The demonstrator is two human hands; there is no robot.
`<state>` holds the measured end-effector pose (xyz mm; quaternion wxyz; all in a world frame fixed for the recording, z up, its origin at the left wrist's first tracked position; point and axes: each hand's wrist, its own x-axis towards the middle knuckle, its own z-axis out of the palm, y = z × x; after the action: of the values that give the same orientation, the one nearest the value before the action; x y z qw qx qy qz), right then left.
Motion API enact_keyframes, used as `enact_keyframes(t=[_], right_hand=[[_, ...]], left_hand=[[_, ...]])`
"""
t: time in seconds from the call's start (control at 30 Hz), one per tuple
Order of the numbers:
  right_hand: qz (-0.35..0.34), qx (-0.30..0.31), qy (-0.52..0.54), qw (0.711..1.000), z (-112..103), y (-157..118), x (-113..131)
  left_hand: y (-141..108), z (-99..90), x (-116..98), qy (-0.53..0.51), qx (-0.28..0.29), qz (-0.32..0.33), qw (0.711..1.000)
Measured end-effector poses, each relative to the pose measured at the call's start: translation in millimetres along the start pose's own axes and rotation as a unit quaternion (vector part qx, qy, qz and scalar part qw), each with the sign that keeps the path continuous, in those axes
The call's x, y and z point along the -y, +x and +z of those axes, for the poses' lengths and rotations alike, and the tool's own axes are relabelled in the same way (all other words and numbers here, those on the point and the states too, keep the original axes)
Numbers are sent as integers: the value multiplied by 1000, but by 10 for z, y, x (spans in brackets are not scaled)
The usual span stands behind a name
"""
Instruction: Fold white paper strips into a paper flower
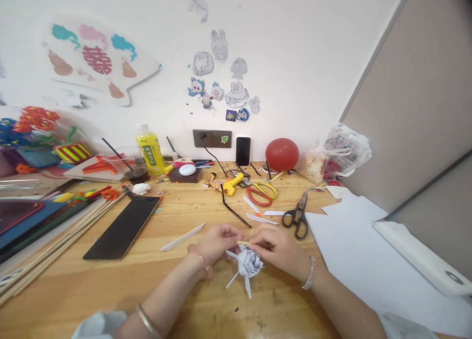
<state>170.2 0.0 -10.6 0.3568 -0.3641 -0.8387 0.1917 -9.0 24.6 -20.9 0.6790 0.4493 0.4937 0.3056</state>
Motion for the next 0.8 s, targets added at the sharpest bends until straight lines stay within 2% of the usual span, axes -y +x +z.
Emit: enact_keyframes(t=[0.13,0.33,0.5,0.67,0.8], right_hand=[[21,-21,-6,1000,11,-2,18],[-14,-18,39,999,4,13,31],[-2,36,11,999,-7,11,10],[-24,82,-39,996,-22,12,-12],[-48,102,-7,994,-39,19,-20]], left_hand=[[-14,22,-7,-5,2,2,1000],[-6,24,-8,-3,8,-7,1000],[-19,22,-21,-2,12,-15,1000],[-20,18,-10,3,18,-16,1000],[17,-4,44,-1,33,-4,999]])
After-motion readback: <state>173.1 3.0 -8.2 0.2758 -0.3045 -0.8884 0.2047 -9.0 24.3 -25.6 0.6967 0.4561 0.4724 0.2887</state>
